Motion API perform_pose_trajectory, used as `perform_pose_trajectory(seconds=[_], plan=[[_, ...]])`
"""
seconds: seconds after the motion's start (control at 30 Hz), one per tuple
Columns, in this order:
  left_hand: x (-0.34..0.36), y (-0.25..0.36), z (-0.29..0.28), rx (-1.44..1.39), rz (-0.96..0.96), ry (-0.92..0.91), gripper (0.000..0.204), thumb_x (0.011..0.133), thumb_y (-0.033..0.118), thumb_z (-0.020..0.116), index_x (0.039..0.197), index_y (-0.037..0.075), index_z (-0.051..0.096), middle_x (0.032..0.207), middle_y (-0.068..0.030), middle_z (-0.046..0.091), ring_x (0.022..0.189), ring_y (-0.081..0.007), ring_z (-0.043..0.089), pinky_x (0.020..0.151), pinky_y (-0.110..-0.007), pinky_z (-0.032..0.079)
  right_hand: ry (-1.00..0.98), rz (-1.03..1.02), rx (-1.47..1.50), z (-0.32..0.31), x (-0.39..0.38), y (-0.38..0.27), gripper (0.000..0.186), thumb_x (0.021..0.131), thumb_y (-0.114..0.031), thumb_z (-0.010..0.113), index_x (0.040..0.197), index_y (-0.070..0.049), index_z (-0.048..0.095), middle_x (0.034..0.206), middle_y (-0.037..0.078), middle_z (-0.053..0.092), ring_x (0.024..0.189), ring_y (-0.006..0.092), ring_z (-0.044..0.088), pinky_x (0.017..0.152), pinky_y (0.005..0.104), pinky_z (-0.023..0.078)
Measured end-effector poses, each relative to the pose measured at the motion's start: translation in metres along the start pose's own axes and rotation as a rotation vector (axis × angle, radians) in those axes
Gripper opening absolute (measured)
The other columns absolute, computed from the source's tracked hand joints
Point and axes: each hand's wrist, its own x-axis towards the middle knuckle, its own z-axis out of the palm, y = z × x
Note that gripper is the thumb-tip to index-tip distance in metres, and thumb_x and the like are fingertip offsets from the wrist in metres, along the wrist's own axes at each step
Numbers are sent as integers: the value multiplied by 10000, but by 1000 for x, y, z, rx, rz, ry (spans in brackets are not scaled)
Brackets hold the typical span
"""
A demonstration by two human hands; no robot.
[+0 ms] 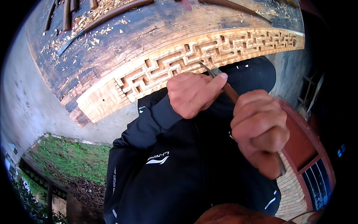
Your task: The person carves a geometric lattice pattern into a wooden plank using a chisel. They hold the chisel with both hands and press the tip into the wood to remove material while the plank rests on a workbench.
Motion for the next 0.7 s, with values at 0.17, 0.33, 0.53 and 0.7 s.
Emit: perform_pose_trajectory(seconds=[0.17, 0.33, 0.53, 0.7], plan=[[8, 15, 8, 133, -81, -47, 554, 783, -48, 866, 1328, -35, 770, 685, -24, 639, 587, -173, 672, 542, -293, 502, 44, 14, 46, -18, -2, -2, 592, 1163, -636, 439, 842, -139, 436, 785, 51, 682, 535, 134, 623, 477, 260, 457], [7, 28, 22, 139, -51, 23, 594, 847, 6, 812, 1432, 26, 708, 967, -62, 689, 811, -232, 683, 721, -343, 572, 126, 24, 94, -22, -7, 3, 565, 1200, -585, 357, 830, -163, 420, 762, 50, 663, 525, 130, 565, 480, 257, 440], [26, 11, 75, 109, 63, 294, 570, 967, 57, 760, 1509, 22, 589, 1477, -241, 629, 1192, -407, 710, 972, -515, 629, 398, 9, 268, -13, 6, 16, 545, 1233, -492, 261, 830, -146, 383, 683, 60, 485, 528, 147, 451, 490, 265, 423], [28, 0, 87, 109, 70, 266, 664, 960, 19, 762, 1575, -23, 514, 1515, -278, 633, 1107, -373, 737, 871, -427, 616, 409, 230, 296, -34, 15, 12, 565, 1245, -451, 212, 801, -140, 373, 661, 91, 508, 493, 134, 363, 515, 243, 366]])
